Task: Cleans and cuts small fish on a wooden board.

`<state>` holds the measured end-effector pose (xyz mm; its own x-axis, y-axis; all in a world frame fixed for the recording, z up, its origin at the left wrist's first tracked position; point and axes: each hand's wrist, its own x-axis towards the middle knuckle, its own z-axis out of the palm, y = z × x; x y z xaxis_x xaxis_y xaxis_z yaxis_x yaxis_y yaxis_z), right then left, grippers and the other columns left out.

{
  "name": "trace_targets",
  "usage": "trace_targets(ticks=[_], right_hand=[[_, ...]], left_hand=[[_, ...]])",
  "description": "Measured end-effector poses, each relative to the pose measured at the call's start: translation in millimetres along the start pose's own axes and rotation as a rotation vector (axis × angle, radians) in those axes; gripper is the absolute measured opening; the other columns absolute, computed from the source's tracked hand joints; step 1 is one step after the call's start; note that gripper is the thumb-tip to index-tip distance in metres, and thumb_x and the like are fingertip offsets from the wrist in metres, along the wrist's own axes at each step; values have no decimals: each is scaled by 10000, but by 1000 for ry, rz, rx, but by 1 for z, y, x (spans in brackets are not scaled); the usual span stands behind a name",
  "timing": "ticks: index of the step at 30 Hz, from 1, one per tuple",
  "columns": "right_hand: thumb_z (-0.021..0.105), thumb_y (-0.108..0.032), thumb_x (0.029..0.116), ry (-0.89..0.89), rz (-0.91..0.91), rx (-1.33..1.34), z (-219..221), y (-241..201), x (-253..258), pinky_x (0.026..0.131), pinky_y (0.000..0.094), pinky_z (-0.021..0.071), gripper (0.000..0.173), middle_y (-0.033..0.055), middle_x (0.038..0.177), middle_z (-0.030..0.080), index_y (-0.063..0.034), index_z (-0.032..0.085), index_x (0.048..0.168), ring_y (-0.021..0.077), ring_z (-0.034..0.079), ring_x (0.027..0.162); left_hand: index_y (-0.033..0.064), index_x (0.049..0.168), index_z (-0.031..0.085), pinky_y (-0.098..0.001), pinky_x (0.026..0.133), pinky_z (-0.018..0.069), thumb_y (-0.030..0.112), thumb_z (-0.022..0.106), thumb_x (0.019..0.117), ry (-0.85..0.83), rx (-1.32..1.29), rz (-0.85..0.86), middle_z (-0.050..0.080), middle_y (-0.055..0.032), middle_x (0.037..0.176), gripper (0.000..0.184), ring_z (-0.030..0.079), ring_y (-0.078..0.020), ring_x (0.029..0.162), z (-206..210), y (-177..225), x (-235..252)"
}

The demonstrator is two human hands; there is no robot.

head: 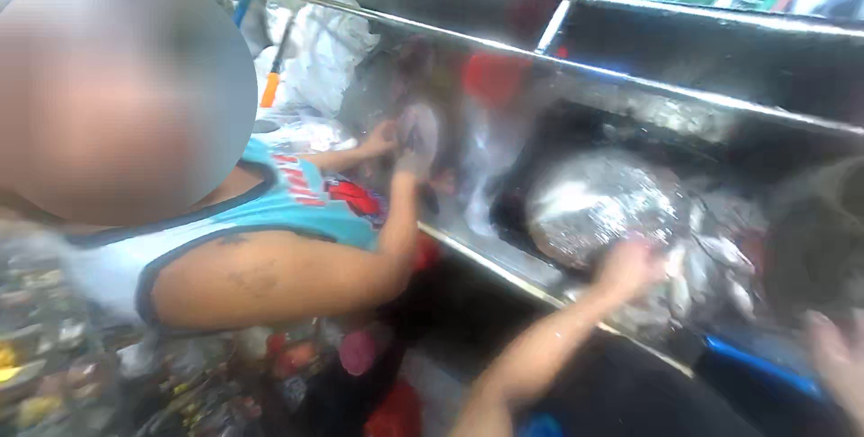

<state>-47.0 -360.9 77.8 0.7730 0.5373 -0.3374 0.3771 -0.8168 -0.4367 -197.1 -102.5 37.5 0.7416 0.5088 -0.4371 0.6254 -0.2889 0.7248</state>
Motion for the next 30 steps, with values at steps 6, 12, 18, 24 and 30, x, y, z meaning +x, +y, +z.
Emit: trace_targets(ticks=[6,12,18,24,30], right_hand=[[571,-283,1017,-200,48,1,57,-48,-18,798,632,572,415,198,971,730,-84,573,1381,397,725,910],[469,-276,1057,-366,71,-143,95,-73,-18,786,589,582,362,177,954,722,-115,534,1376,398,727,935],[504,-260,1050,-302,10,-118,89,-71,-24,880,667,552,478,265,1143,706,-69,495,1488,467,704,1029],[540,-267,1048,-225,-11,-129,98,-78,-27,868,750,504,473,356,1156,668,5,512,1434,568,662,1055],[543,-303,1057,-295,31,-25,100,-63,-20,953,745,476,504,340,1262,637,-26,495,1475,536,639,1143]], left_hand=[[115,1365,617,-593,983,540,346,669,987,318,381,-28,567,-233,1382,446,623,-399,1191,-67,-87,3],[98,1223,708,-573,940,549,246,701,952,334,478,-28,623,-195,1277,309,626,-386,1160,-67,-83,24],[116,1442,593,-575,1090,448,157,575,1013,18,612,-264,486,-220,1534,431,504,-400,1383,-98,35,12],[85,1176,735,-557,916,588,166,760,887,30,679,39,517,-187,1483,301,525,-409,1326,-75,-56,74],[191,1219,727,-465,974,561,155,614,1006,-84,675,353,635,-63,1367,244,593,-278,1274,-55,-28,75]])
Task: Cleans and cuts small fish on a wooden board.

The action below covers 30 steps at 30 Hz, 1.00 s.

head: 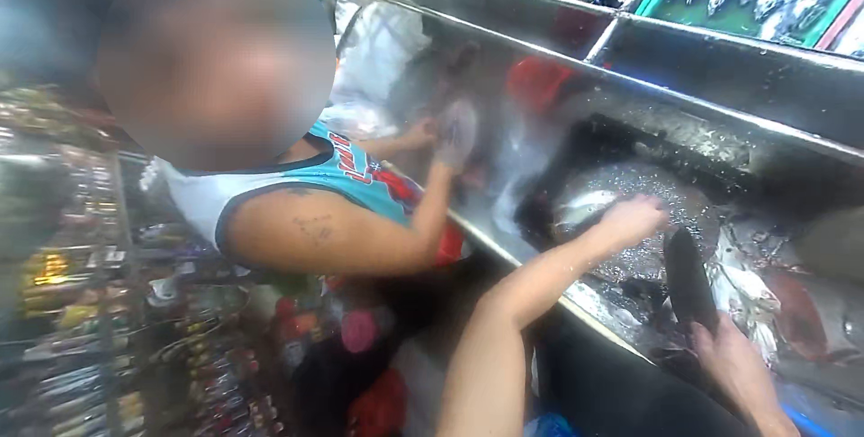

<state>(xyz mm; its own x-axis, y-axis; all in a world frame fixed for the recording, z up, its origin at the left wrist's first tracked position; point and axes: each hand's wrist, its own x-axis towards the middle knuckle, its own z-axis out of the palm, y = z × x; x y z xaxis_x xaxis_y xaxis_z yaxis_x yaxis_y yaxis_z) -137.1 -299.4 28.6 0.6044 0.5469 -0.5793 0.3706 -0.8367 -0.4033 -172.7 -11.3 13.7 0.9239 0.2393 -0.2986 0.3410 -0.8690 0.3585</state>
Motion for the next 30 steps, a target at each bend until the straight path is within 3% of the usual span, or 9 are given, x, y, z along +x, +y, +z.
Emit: trace_targets(ticks=[1,3,4,8,10,13,17,25,30], right_hand=[[555,-312,1053,-19,29,85,-1,4,2,917,723,506,488,310,1222,660,-43,521,1459,494,670,1076],[558,-324,1050,-48,97,287,-1,12,2,662,608,582,436,215,940,703,-50,557,1389,357,698,716],[542,-327,1056,-65,132,367,-1,15,0,599,564,587,423,182,861,694,-59,552,1382,313,678,628],[502,-323,1081,-80,177,435,-6,21,-10,539,501,582,410,142,762,675,-69,541,1401,262,649,543],[496,-347,1074,-69,152,367,-7,23,-16,549,525,585,397,139,755,680,-77,574,1355,275,661,553],[482,-350,1071,-50,74,220,-5,22,-18,653,629,572,456,202,874,702,-84,547,1436,360,694,682],[502,-322,1070,-95,11,71,-26,-7,-27,967,709,493,466,285,1201,687,-55,551,1448,482,668,1122],[487,-372,1069,-205,129,6,-33,18,-38,800,584,583,359,156,935,723,-130,607,1305,353,728,912],[481,-387,1068,-241,92,4,-39,29,-40,765,568,593,351,116,907,724,-161,611,1304,324,731,881]], left_hand=[[189,1230,719,-436,980,560,152,566,1035,66,-26,78,632,-66,1359,250,594,-268,1269,2,9,1],[152,1231,716,-401,996,550,109,536,1045,181,-62,210,637,-94,1338,262,603,-274,1251,12,23,-2],[132,1226,716,-393,1005,544,84,536,1036,210,-58,260,644,-109,1328,266,610,-283,1241,22,26,-5],[73,1288,680,-408,1065,508,23,488,1035,148,-79,293,604,-156,1407,321,583,-337,1288,60,25,-26],[64,1292,671,-403,1085,499,50,485,1049,135,-164,221,593,-151,1431,306,581,-325,1304,68,24,-35],[42,1225,709,-378,1115,479,109,489,1067,145,-297,65,633,-135,1374,279,590,-271,1303,64,26,-41],[63,1233,714,-394,1095,504,140,575,1041,191,-361,16,609,-142,1397,249,602,-256,1278,80,16,-42],[112,1192,748,-420,1102,501,191,625,1015,212,-325,55,634,-97,1379,230,599,-241,1293,95,15,-30],[97,1176,744,-430,1087,503,210,614,1024,188,-318,63,641,-103,1357,230,602,-255,1276,86,21,-28]])
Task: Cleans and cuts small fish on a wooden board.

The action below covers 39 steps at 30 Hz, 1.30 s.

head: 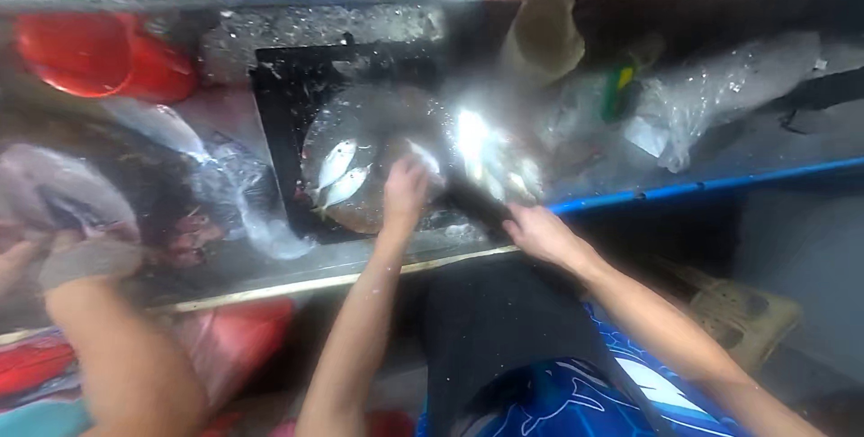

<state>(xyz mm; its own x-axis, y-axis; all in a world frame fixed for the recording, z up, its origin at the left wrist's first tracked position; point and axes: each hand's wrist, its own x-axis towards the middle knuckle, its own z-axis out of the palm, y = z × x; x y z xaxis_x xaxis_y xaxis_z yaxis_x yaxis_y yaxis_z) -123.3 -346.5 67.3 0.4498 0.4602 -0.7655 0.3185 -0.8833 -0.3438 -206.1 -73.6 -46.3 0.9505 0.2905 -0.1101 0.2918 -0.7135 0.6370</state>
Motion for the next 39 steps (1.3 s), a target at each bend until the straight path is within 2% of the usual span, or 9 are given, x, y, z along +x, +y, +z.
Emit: trace_targets(ticks=[7,10,15,20,31,34,35,37,39], right_hand=[[490,-392,1078,-48,-8,130,-10,6,15,748,539,604,325,94,902,721,-153,658,1219,277,729,845],[491,-400,1077,-75,-44,185,-12,15,31,797,549,586,332,87,926,720,-146,672,1190,266,717,886],[505,-458,1068,-108,-39,319,-2,31,55,594,489,592,371,90,789,686,-129,675,1091,240,685,633],[522,-476,1063,-126,-61,468,13,50,66,491,441,571,380,88,694,658,-137,677,1133,220,634,506],[531,-521,1047,-84,-41,620,25,36,103,453,408,557,425,79,683,664,-130,689,1102,209,625,483],[529,-517,1050,-77,-43,615,24,30,93,448,414,565,428,91,690,663,-119,674,1113,220,632,484],[528,-501,1056,-98,-42,603,21,33,83,445,412,563,423,95,688,655,-108,666,1127,221,626,480],[538,-473,1060,-160,-41,588,20,43,67,437,398,556,391,97,668,655,-112,668,1137,214,618,462],[541,-452,1066,-224,-64,580,20,50,62,434,386,551,370,97,649,648,-113,665,1145,209,610,450]], left_hand=[[102,1152,750,-432,1068,503,231,612,1028,-22,35,4,653,-105,1338,226,605,-262,1266,-2,2,4],[90,1131,754,-424,1065,506,219,619,1023,-21,35,16,662,-115,1318,216,617,-263,1246,-2,0,6],[93,1122,759,-405,1058,509,203,637,1016,-1,24,16,666,-122,1301,196,621,-262,1233,1,-1,5],[83,1093,756,-393,1066,503,191,645,1010,10,43,20,662,-117,1297,176,615,-256,1235,1,-1,7],[91,1106,758,-379,1073,496,191,633,1019,5,66,48,658,-113,1307,183,611,-246,1243,2,-1,5],[93,1101,756,-385,1073,499,209,632,1021,3,84,36,648,-113,1324,189,610,-243,1246,-2,2,5],[90,1095,752,-392,1063,507,216,641,1014,8,82,-4,641,-120,1327,187,611,-248,1240,-3,6,5],[79,1102,734,-420,1023,530,257,700,969,25,52,-229,625,-131,1300,224,618,-256,1193,-6,22,5],[60,1201,680,-480,935,557,307,754,913,27,-26,-495,662,-134,1175,387,669,-264,1048,-8,36,11]])
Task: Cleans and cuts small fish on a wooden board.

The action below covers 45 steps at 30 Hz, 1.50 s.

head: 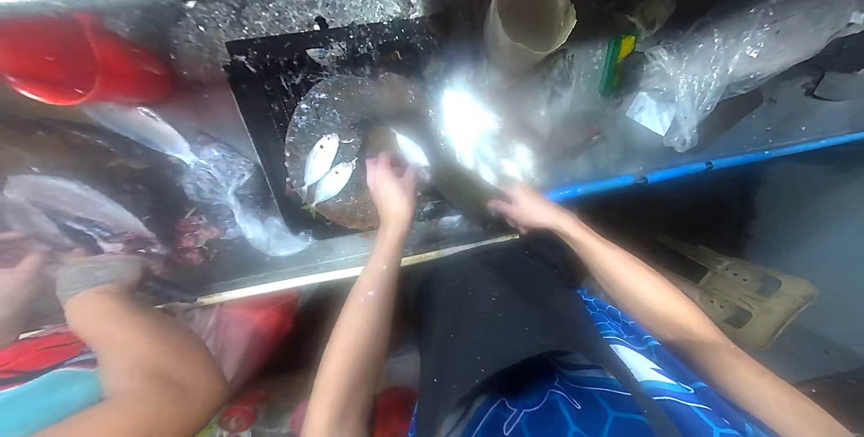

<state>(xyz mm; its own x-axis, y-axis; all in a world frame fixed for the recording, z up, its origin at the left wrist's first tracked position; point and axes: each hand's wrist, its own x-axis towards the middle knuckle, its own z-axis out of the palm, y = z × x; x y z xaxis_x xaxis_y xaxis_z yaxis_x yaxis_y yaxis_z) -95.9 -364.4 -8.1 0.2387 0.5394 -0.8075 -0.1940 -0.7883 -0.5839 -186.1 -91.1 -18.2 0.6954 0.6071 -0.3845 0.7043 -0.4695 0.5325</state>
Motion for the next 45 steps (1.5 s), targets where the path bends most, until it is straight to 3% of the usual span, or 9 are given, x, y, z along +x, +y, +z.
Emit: trace_targets(ticks=[4,7,12,14,18,23,30,33,45], right_hand=[[546,-451,1063,-70,-49,16,-2,10,4,431,386,541,369,92,644,636,-114,669,1153,205,597,448],[564,-449,1057,-86,-93,46,-8,12,3,427,378,535,370,95,639,630,-109,670,1158,201,587,441],[563,-419,1063,-114,-177,-25,-36,-4,-15,424,347,515,358,85,634,627,-102,684,1179,179,572,437],[542,-442,1067,-51,-207,-176,-45,-17,-19,477,379,548,364,76,670,651,-123,695,1153,186,610,490],[503,-421,1061,222,-171,-540,-17,-51,-28,845,592,577,375,126,998,734,-133,699,1199,326,719,970],[619,-159,986,400,66,-556,66,-103,-53,603,582,581,281,183,854,678,-72,548,1244,409,711,771],[535,-318,1021,220,194,-345,20,-115,-25,691,545,606,365,177,1004,703,-49,603,1259,323,729,830],[495,-328,1031,347,65,-456,19,-103,-8,847,608,567,363,173,1082,713,-89,627,1270,368,699,1050],[467,-384,1049,436,-103,-554,37,-90,44,777,603,586,384,150,994,732,-131,666,1258,364,723,960]], left_hand=[[78,1251,633,-474,789,646,369,822,867,-149,-218,-275,757,-93,1027,518,759,-221,824,-4,4,15],[57,1187,671,-324,733,621,234,819,885,-292,-556,-367,724,-78,1003,380,706,-148,770,-18,1,26],[44,1136,666,-242,720,589,85,681,972,-569,-774,-177,714,-23,933,169,675,-85,765,-49,3,29],[47,1073,692,-254,726,589,122,734,945,-525,-638,-52,740,-7,877,154,682,-69,740,-50,4,30],[58,1035,732,-333,795,623,256,772,928,-211,-392,30,772,-24,887,228,733,-84,788,-35,10,20],[87,1001,722,-509,815,550,351,730,921,98,-205,-172,747,-56,858,276,717,-210,827,1,24,10],[53,1034,700,-586,817,538,326,677,899,83,39,-265,713,-163,946,305,698,-347,942,11,36,2],[34,1088,702,-626,860,533,362,661,921,-41,34,-301,716,-200,1018,370,692,-380,998,-3,29,5],[45,998,714,-578,807,608,375,684,894,-76,-76,-377,745,-148,927,347,752,-299,846,-7,-4,13]])
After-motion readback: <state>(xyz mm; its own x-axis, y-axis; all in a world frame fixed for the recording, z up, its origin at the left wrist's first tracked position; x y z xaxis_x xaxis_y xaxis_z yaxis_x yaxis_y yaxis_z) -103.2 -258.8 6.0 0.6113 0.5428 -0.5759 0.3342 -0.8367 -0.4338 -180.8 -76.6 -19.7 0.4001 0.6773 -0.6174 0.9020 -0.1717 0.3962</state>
